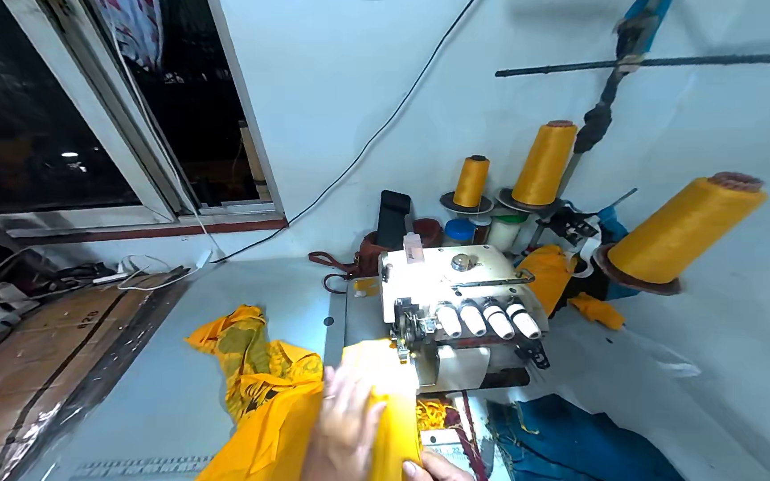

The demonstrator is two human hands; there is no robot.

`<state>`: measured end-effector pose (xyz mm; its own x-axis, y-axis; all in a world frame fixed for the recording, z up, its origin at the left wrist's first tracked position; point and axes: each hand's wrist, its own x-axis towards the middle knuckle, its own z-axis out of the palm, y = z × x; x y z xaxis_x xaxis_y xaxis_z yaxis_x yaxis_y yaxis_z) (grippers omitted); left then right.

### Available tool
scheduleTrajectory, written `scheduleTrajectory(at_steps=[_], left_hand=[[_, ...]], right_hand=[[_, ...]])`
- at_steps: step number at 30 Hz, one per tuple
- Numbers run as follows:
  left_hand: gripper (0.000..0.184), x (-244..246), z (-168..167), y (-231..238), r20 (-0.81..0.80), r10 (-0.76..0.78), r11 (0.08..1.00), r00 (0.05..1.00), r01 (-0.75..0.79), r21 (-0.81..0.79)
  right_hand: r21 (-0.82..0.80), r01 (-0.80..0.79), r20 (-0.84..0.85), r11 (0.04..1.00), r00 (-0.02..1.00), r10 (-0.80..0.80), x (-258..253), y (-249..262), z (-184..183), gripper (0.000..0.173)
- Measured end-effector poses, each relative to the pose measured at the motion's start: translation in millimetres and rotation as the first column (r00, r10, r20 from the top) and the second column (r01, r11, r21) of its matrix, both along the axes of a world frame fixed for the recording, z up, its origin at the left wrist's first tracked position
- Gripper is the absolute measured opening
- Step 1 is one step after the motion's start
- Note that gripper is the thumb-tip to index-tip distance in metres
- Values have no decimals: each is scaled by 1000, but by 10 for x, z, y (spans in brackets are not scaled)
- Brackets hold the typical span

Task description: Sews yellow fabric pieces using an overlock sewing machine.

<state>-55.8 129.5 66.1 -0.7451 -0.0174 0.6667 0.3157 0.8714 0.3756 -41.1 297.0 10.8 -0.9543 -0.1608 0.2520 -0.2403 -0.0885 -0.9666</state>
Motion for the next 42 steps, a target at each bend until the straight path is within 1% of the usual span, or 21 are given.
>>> scheduleTrajectory(at_steps=[2,3,5,6,7,8,9,10,13,15,17,19,21,24,27,29,31,34,36,39,42], left_hand=[[33,274,39,-292,101,141,990,985,-138,-32],[39,437,37,-444,205,209,978,956,-207,-33],[56,702,-59,-757,436,280,952,855,-305,-14],[57,784,-160,-908,502,278,947,819,-321,0],[49,841,-282,-1037,503,275,949,819,-316,-3],[37,873,-371,-1128,473,281,951,835,-309,-20],[26,883,-395,-1175,460,284,951,842,-310,-19],[21,878,-385,-1203,464,275,951,842,-310,0],[18,806,-454,-1299,410,243,946,879,-309,101],[19,731,-509,-1333,380,261,932,887,-335,141],[16,675,-528,-1315,371,283,927,884,-351,130],[17,670,-543,-1297,371,283,929,884,-350,124],[19,704,-556,-1329,334,286,928,898,-346,136],[20,772,-423,-1443,256,329,913,909,-375,161],[22,772,-307,-1561,207,343,913,916,-377,154],[20,735,-318,-1588,247,314,922,917,-356,151],[18,696,-368,-1585,299,299,924,906,-353,146],[17,660,-405,-1549,349,293,914,890,-367,170],[18,651,-425,-1558,321,307,913,896,-373,167],[20,645,-414,-1604,278,311,915,909,-366,172],[21,649,-397,-1595,271,306,919,913,-358,168]], right_hand=[[-11,-37,-16,999,999,37,17,26,3,13],[-5,-62,-24,998,998,62,46,44,-9,13],[24,-119,-51,993,991,120,133,86,-58,15],[52,-143,-73,988,986,147,187,104,-103,16],[89,-159,-95,983,981,168,249,115,-169,17],[133,-168,-119,977,976,184,314,118,-263,17],[176,-173,-135,969,971,198,375,121,-373,18],[214,-169,-143,962,969,202,429,122,-493,18],[267,-107,-107,958,984,139,552,147,-808,15],[294,-34,-64,955,996,55,596,168,-873,13],[353,11,-5,935,1000,-9,614,191,-845,15],[398,-1,90,917,995,-38,621,232,-789,19],[380,-29,168,924,985,-38,633,289,-757,21],[328,-20,204,945,978,-51,673,387,-644,13],[288,22,203,957,976,-84,752,446,-474,9],[248,54,164,967,982,-97,823,455,-451,8],[213,51,108,976,991,-75,875,463,-465,8],[226,56,57,973,996,-70,927,460,-424,9],[253,85,39,964,994,-98,945,451,-381,8],[242,118,75,963,987,-140,953,440,-355,9],[224,108,148,969,979,-144,966,426,-330,10]])
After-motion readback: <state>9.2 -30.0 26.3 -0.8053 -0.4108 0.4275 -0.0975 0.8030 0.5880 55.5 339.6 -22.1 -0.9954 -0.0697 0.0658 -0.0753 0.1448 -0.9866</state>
